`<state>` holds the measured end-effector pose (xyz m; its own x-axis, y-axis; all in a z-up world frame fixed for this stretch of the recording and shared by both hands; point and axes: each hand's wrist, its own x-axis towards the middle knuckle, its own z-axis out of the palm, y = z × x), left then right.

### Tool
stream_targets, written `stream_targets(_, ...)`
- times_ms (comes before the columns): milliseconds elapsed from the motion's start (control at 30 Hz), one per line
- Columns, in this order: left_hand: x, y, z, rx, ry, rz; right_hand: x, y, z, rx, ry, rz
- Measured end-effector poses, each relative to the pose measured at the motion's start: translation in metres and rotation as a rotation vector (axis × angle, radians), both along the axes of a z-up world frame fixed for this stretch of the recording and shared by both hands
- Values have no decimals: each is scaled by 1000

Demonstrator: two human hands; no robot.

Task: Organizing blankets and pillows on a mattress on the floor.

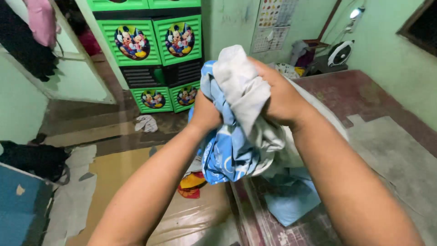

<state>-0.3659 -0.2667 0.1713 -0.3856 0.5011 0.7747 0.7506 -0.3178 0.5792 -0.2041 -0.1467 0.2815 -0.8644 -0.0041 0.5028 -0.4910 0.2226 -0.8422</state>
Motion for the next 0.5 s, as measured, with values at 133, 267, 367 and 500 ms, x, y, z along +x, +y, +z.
stream_targets(133,-52,-33,32,138,-150,0,-19,2,-14,340,122,-161)
stream_targets(267,-112,-69,53,335,-125,41,-64,-13,-79,337,160,-351)
stream_targets(367,-141,-101,68,314,-66,133,-112,-13,-150,398,-45,-234)
stream_targets(500,-173,-167,79,87,387,688,-160,0,-234,875,-196,-186)
